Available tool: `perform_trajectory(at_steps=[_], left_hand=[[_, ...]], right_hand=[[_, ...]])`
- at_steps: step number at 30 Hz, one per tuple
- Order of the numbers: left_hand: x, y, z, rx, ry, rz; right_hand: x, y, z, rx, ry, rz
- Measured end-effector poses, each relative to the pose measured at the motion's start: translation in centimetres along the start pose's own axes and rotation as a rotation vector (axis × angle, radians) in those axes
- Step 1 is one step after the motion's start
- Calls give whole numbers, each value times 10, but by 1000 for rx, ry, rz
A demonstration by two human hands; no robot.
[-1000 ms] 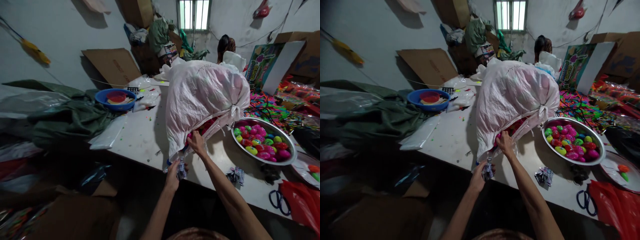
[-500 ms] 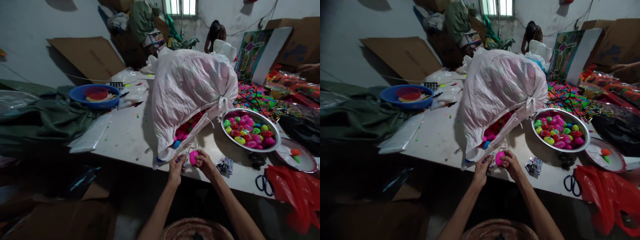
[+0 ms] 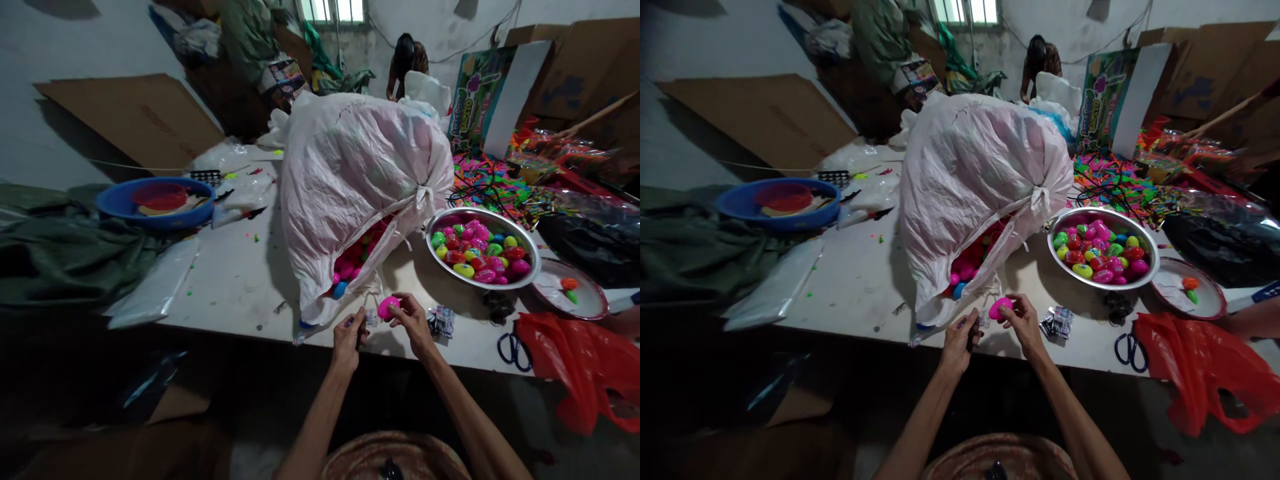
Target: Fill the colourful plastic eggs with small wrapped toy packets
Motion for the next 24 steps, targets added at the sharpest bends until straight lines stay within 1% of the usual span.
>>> perform_trajectory(at_steps=[4,7,9,11,13,17,21,24], left_hand=[[1,3,-5,13,-8,13],[1,6,-8,45,-36,20],[1,8,-10,64,-80,7],[0,10,-12,85,-115,-15],[-1,11,-15,109,-106,-22],[-5,11,-23,170,-37,-20],[-4,12,-34,219,49,42],[-2,12,-39,236,90,98]], right_hand=[[7,5,-1,-71,148,118],[11,9,-1,-122,341,211],[12,14,-3,-134,471,268],[10,18,-3,-117,507,295],[7,21,-2,-85,457,272],[-2,23,4,-37,329,181],[-7,20,10,-40,155,90],[-7,16,15,-57,70,44]])
Point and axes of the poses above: each hand's wrist, its own y-axis away from the middle knuckle, its own z-axis out of the back of the hand, x = y × z, the point moved 4 cm from there along -y, towards the middle knuckle, and after that the axes turned 5 degrees about -z, right-handed, at the moved point
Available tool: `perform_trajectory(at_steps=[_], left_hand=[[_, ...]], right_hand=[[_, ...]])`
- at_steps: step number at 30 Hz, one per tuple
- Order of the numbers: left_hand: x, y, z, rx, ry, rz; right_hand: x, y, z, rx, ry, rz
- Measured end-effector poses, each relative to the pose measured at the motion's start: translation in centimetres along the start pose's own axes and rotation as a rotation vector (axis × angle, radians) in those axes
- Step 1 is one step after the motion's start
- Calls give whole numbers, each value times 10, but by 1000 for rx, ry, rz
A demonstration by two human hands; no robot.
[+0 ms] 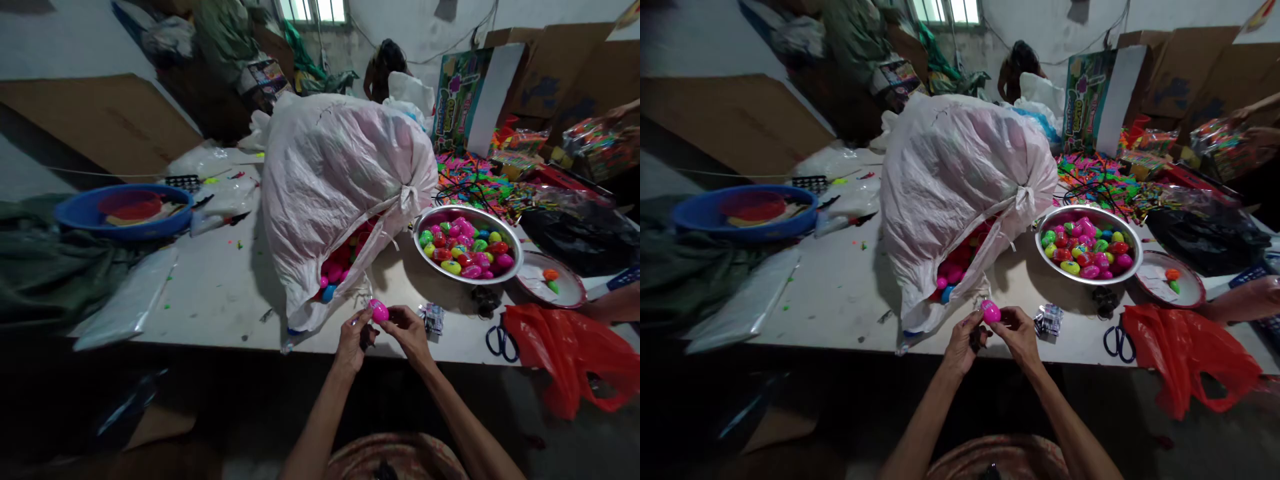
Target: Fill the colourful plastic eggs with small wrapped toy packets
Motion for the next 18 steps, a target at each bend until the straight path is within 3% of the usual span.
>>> perform_trajectory(at_steps=[5,8,13,18], left_hand=[[4,-5,-4,57,40,25],[11,-4,-4,86,21,57],[17,-3,-5,143,14,89],[14,-6,-7,112,54,84]], right_hand=[[-4,-5,5,-6,-45,-72],[-3,-2,7,-50,62,26],[8,6,7,-100,342,302],[13,4,10,-45,285,318]])
Point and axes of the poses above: each hand's wrist, its own y-axis away from the middle knuckle, its own z-axis out of the back of the hand, x = y × z, the point moved 4 cm from there along -y, towards the middle knuckle, and after that the axes turned 5 degrees about -z, right-handed, at the moved point
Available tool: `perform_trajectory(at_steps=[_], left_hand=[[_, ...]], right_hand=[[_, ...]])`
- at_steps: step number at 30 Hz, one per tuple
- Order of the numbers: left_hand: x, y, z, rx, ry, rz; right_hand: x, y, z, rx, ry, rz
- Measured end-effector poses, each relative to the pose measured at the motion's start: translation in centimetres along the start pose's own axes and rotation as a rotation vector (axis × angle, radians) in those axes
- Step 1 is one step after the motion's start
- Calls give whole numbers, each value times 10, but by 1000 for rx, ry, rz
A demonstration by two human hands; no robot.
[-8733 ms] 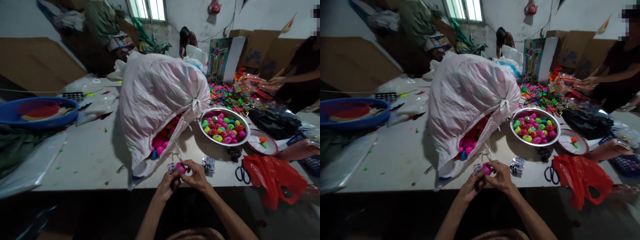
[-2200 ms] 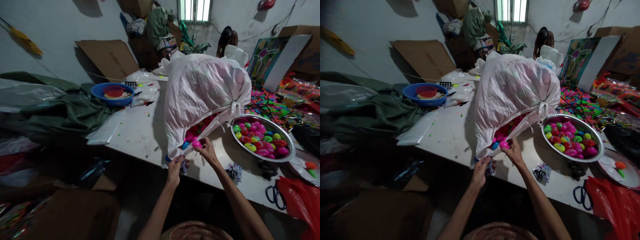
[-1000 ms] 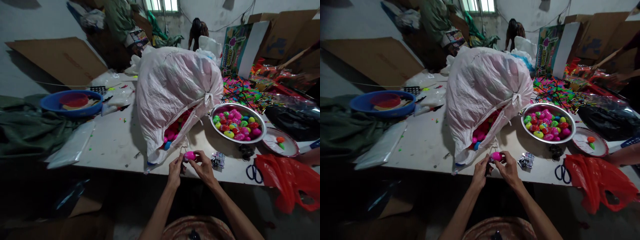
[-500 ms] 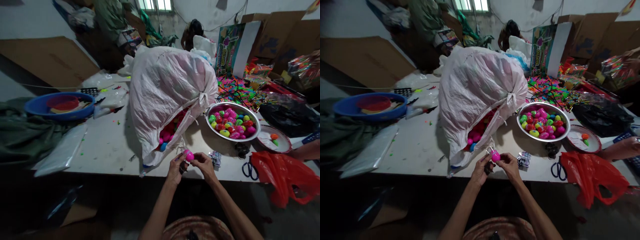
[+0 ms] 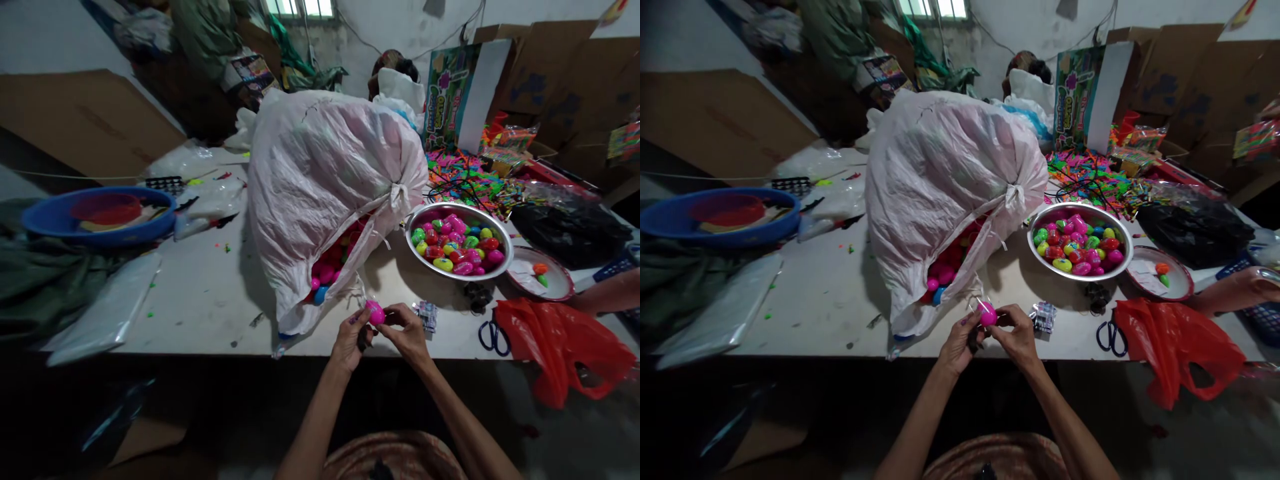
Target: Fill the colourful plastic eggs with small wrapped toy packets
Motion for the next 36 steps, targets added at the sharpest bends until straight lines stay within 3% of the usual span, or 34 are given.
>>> perform_trajectory(at_steps=[7,12,19,25,30,36], left_hand=[[4,5,-3,7,-56,-2],[6,8,-3,16,49,73],[6,13,-11,70,194,269],[4,13,-9,101,144,269],[1,20,-10,218,-21,267],[-4,16,-15,181,-52,240]], right_hand=[[10,1,2,13,245,158],[12,-6,9,-29,206,71],[37,-15,10,284,379,146],[39,-17,10,347,365,129],[37,-24,17,353,272,107],[35,-20,14,427,280,87]])
Point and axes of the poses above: each hand's wrist, its own y-axis away from the middle knuckle, its own z-axis out of the back of the hand, x = y × z, the point moved 4 cm from there along -y, towards the middle knuckle, and after that the axes turned 5 degrees about -z, right-handed, at the moved point
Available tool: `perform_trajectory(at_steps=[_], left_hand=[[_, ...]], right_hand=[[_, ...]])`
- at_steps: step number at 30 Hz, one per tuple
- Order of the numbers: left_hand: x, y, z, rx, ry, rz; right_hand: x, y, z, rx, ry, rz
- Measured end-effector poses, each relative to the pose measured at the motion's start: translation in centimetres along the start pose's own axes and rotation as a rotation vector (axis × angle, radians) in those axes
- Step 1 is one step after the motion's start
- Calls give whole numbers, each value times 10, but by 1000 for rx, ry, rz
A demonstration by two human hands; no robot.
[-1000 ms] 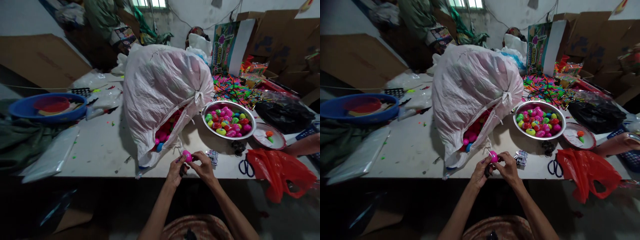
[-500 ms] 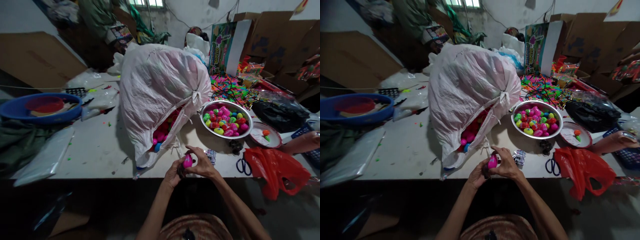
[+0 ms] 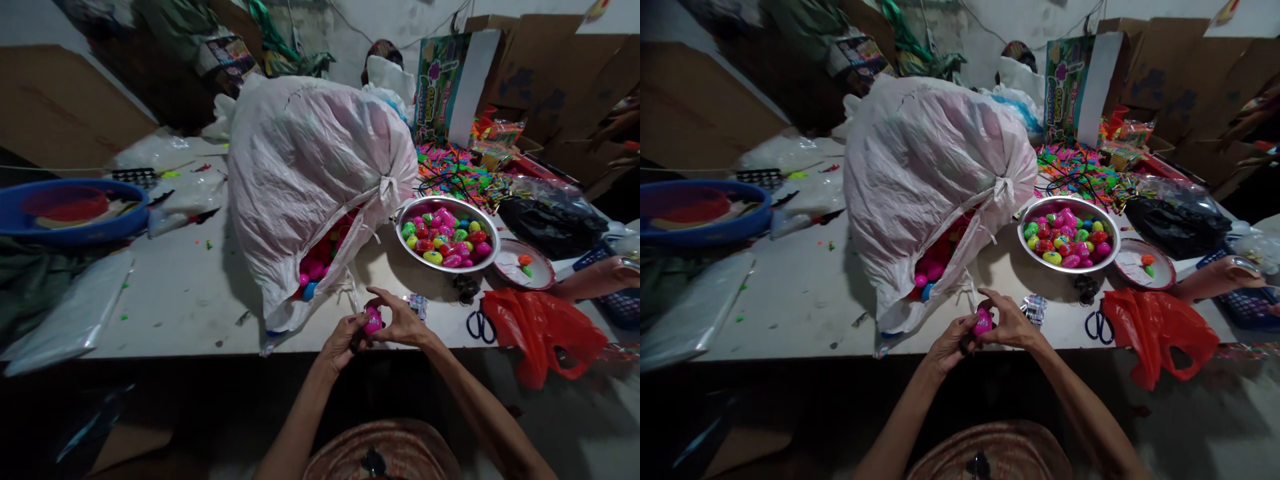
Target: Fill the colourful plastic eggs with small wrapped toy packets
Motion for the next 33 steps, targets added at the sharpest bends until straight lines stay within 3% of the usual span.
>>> perform_trajectory(at_steps=[9,12,14,16,18,20,21,23,26,27,30,33], left_hand=[[14,-17,-1,-59,86,27],[11,-19,-5,-32,153,70],[7,-18,-1,-67,199,80],[4,-15,10,-159,228,31],[2,-9,24,-227,223,-60],[2,-2,39,-265,201,-153],[2,1,47,-278,200,-189],[1,8,63,-360,185,-245],[-2,17,82,-490,109,-304],[-5,20,88,-533,83,-326],[-12,31,102,-653,58,-401],[-19,39,113,-693,65,-441]], right_hand=[[-14,-5,10,-67,52,35],[-28,-19,58,-280,116,-1],[-34,-25,112,-509,254,-58],[-39,-27,166,-679,471,-203],[-46,-31,203,-719,654,-410],[-47,-39,211,-735,788,-459],[-44,-44,202,-754,807,-401],[-35,-58,158,-721,701,-209],[-8,-83,46,-414,418,42],[3,-92,6,-295,415,85],[28,-125,-93,-30,658,70],[32,-155,-140,90,819,-35]])
Point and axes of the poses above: each hand's wrist, its own y-axis away from the middle knuckle, its own z-axis out of the back of the hand, x = y × z, the point moved 4 cm from there along -y, towards the middle knuckle, and after that the axes turned 5 degrees about -z, right-handed, at the moved point
